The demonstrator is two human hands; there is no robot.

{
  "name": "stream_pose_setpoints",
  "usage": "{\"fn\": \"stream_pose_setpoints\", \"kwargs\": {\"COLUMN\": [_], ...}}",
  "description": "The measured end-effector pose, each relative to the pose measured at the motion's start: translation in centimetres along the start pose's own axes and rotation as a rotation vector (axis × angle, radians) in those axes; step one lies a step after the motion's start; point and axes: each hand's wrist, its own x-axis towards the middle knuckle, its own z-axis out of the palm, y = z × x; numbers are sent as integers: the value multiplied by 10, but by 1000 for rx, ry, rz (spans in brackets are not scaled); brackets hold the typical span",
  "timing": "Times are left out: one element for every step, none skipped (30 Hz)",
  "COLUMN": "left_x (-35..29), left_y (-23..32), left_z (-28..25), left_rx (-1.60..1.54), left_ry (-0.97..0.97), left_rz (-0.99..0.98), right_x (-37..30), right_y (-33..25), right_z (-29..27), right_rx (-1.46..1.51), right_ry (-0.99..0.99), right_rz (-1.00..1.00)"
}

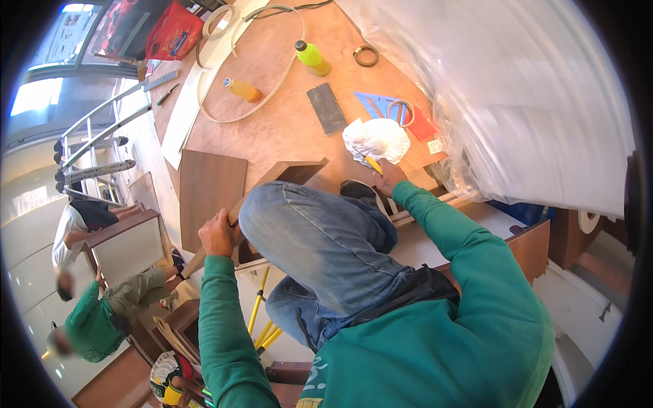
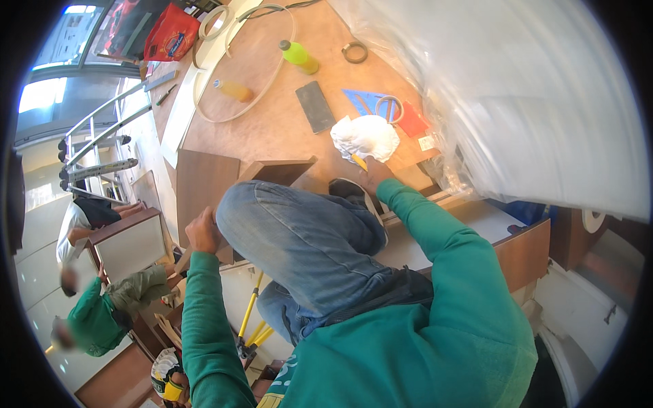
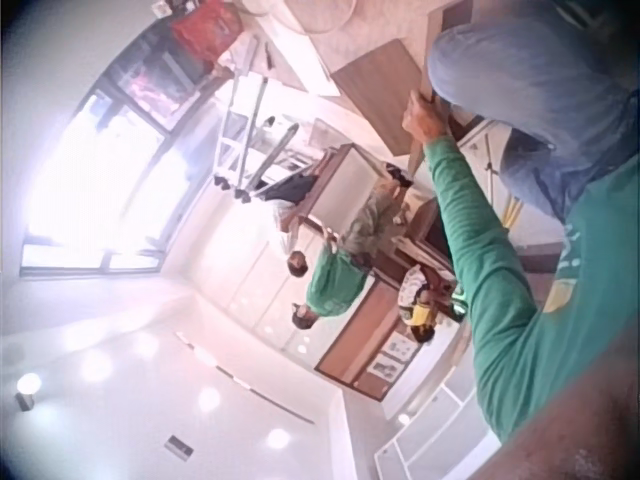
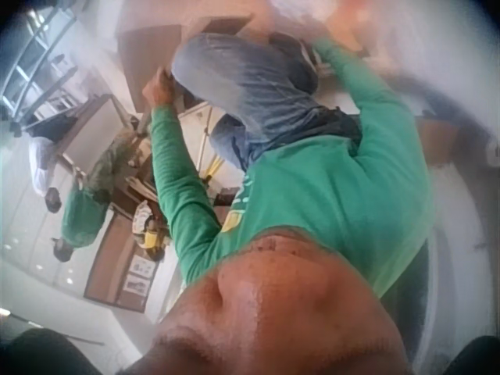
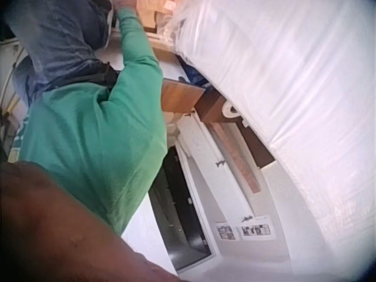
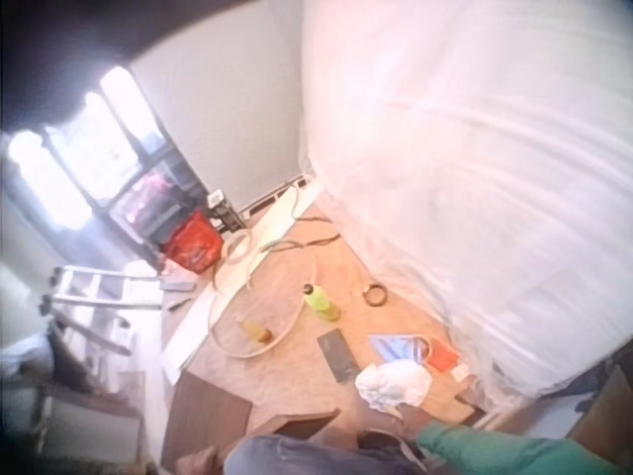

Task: The person wipes a wooden cabinet door with a cloth, then uses a utility knife to trim the edges. They sand the edges with a sanding block and continue wiping the surface. The person works on the door while sitting on the floor.

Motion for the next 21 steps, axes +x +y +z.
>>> {"fn": "stream_pose_setpoints", "kwargs": {"left_x": [-3, -7, -11, -15, -16, -14, -9, -10, -9, -8, -8, -5, -2, 6, 12, 8, 11, 3, 5, -2, -9], "left_y": [3, 4, 6, 4, 3, 13, 24, 30, 34, 39, 40, 46, 47, 55, 60, 49, 54, 57, 58, 57, 39], "left_z": [5, 7, 11, 20, 21, 14, 1, -6, -11, -12, -11, -9, -12, -10, -12, 15, 17, 14, 9, 2, 19], "left_rx": [-12, -16, -20, -13, 8, 36, -17, -15, -18, -102, -89, -78, -76, -90, -102, -66, -141, -213, -229, -297, -379], "left_ry": [14, 24, 33, 33, 31, 0, 12, 29, 4, 92, 95, 92, 94, 99, 105, 104, 136, 158, 139, 180, 167], "left_rz": [-2, -7, -17, -9, -13, -46, -31, -38, -38, -17, -20, -18, -5, 25, 63, 54, 74, 90, 117, 108, 87], "right_x": [-3, -6, -12, -11, -13, -18, -24, -28, -31, -33, -36, -38, -37, -36, -33, -36, -35, -37, -34, -31, -27], "right_y": [5, 9, 18, 23, 25, 28, 28, 24, 27, 29, 26, 29, 24, 24, 21, 29, 37, 37, 44, 40, 35], "right_z": [4, 13, 17, 24, 28, 30, 29, 27, 29, 28, 26, 20, 18, 15, 16, 6, 6, 7, 9, 9, 13], "right_rx": [-29, -52, -44, -28, -4, 18, 11, -2, -4, -7, -1, 6, 20, -9, -34, -80, -122, -96, -143, -92, -26], "right_ry": [25, 44, 110, 159, 168, 172, 159, 154, 179, 209, 195, 181, 171, 169, 173, 197, 222, 215, 212, 153, 79], "right_rz": [-29, -61, -101, -165, -176, -182, -165, -156, -197, -237, -221, -199, -169, -230, -288, -321, -271, -307, -249, -227, -220]}}
